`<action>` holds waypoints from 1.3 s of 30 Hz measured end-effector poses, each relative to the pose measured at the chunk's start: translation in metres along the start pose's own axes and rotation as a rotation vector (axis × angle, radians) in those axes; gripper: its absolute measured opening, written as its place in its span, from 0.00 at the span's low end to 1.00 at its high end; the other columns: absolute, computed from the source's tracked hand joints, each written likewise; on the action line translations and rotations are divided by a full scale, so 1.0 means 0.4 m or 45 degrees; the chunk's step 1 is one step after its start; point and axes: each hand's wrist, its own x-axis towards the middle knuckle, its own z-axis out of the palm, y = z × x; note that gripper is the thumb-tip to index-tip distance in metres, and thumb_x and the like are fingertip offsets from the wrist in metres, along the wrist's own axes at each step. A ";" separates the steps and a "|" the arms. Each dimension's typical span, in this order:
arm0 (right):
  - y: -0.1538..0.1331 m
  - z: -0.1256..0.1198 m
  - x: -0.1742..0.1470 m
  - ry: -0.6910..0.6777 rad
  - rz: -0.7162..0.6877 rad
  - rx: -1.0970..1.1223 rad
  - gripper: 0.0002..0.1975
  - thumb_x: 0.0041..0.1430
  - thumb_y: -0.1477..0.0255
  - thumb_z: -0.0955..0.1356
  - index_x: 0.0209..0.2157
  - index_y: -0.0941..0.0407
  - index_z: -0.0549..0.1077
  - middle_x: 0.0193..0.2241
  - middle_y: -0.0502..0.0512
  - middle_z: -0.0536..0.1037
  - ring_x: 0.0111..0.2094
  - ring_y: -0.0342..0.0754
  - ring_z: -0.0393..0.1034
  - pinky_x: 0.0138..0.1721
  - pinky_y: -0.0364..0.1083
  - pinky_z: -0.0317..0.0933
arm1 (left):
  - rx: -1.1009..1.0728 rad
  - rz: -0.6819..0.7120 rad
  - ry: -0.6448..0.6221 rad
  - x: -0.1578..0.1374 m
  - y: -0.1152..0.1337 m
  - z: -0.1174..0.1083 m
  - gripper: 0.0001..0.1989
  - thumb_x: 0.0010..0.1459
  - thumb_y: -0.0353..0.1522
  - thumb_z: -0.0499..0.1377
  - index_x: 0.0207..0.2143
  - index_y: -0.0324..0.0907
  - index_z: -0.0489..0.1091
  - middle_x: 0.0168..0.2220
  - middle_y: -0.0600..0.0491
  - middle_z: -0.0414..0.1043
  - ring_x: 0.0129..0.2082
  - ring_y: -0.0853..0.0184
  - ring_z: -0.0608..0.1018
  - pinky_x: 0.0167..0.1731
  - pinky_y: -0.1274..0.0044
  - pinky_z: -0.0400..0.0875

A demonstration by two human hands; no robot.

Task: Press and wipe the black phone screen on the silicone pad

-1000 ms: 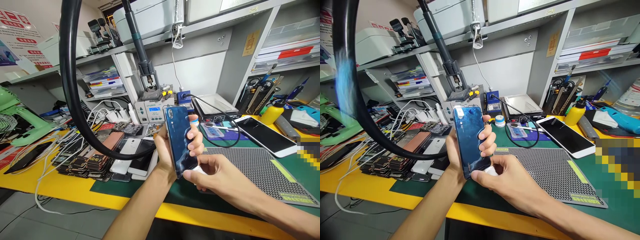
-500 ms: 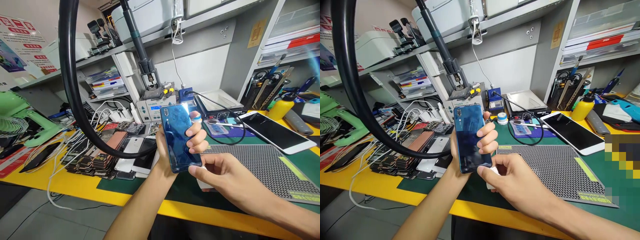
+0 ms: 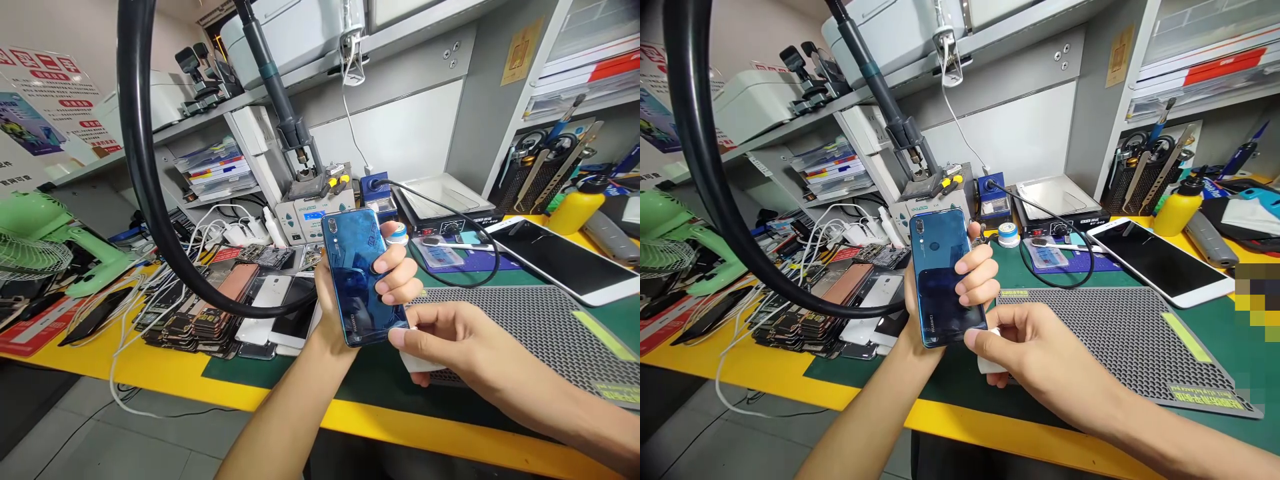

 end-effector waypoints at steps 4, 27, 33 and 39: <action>-0.010 0.001 -0.002 0.015 -0.022 0.070 0.20 0.53 0.58 0.75 0.21 0.56 0.68 0.19 0.48 0.68 0.21 0.41 0.58 0.25 0.43 0.56 | -0.017 -0.008 -0.024 -0.001 0.000 -0.004 0.23 0.61 0.46 0.53 0.49 0.39 0.71 0.24 0.57 0.54 0.19 0.72 0.53 0.16 0.78 0.52; 0.003 -0.008 0.006 -0.041 -0.034 0.216 0.22 0.55 0.56 0.74 0.21 0.57 0.67 0.19 0.48 0.69 0.22 0.42 0.60 0.28 0.45 0.60 | -0.003 -0.032 -0.126 -0.005 0.006 0.001 0.23 0.58 0.44 0.57 0.48 0.37 0.73 0.27 0.55 0.56 0.23 0.70 0.56 0.22 0.78 0.56; 0.007 -0.008 0.017 0.023 -0.024 0.190 0.24 0.55 0.53 0.74 0.20 0.57 0.67 0.17 0.48 0.69 0.20 0.41 0.61 0.25 0.43 0.59 | 0.040 0.002 -0.175 -0.007 0.003 0.012 0.21 0.58 0.43 0.57 0.46 0.36 0.73 0.28 0.54 0.58 0.23 0.71 0.58 0.23 0.79 0.57; 0.003 -0.027 0.028 0.309 -0.018 -0.041 0.25 0.59 0.48 0.68 0.28 0.57 0.74 0.18 0.50 0.73 0.19 0.43 0.64 0.25 0.43 0.57 | 0.339 0.196 0.146 0.012 0.005 0.019 0.13 0.61 0.42 0.59 0.37 0.40 0.72 0.27 0.55 0.62 0.22 0.71 0.64 0.21 0.79 0.60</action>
